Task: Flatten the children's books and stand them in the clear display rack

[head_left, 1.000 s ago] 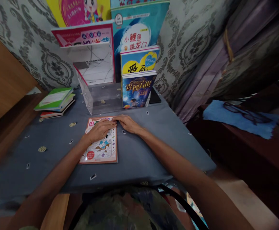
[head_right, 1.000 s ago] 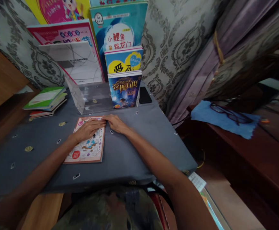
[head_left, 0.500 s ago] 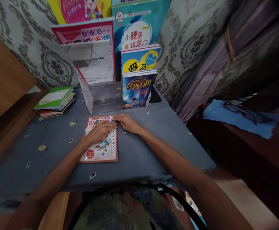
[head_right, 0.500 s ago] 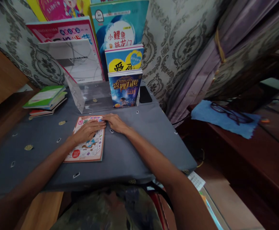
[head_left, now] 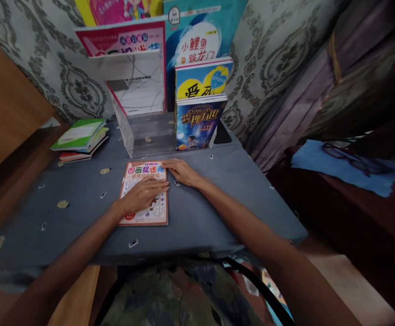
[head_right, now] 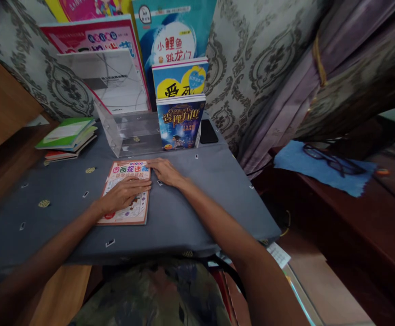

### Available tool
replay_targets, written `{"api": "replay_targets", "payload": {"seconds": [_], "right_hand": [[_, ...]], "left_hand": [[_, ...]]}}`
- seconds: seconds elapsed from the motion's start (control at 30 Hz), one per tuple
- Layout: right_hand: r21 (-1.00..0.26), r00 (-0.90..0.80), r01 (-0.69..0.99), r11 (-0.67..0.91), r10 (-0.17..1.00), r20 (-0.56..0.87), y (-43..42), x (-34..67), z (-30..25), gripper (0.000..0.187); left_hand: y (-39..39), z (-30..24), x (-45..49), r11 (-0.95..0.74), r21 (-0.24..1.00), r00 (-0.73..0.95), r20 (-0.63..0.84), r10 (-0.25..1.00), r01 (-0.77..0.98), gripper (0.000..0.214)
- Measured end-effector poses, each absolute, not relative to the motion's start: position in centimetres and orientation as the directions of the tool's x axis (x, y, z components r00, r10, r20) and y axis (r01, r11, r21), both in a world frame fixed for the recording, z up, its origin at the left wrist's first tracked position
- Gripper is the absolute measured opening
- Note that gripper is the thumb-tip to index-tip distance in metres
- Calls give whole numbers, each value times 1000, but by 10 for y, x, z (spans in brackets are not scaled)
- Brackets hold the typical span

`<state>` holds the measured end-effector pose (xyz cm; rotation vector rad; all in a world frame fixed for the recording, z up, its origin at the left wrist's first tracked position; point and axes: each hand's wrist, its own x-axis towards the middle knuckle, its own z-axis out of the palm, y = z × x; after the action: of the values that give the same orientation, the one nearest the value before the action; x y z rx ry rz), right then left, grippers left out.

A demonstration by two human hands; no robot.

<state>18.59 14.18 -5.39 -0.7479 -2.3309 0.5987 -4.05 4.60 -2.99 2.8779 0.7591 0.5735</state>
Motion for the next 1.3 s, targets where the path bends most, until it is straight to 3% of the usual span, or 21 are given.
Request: {"api": "replay_targets", "payload": {"seconds": [0.53, 0.83, 1.3], "right_hand": [[-559, -667, 355, 750, 622, 410, 142, 187, -54, 41], [-558, -663, 361, 748, 626, 411, 140, 187, -53, 41], [-503, -673, 416, 758, 628, 391, 136, 186, -50, 43]], "left_hand": [[-16, -13, -38, -864, 250, 833, 251, 493, 436, 58], [-32, -4, -38, -876, 261, 854, 234, 465, 405, 39], [-31, -18, -18, -824, 195, 773, 286, 567, 532, 34]]}}
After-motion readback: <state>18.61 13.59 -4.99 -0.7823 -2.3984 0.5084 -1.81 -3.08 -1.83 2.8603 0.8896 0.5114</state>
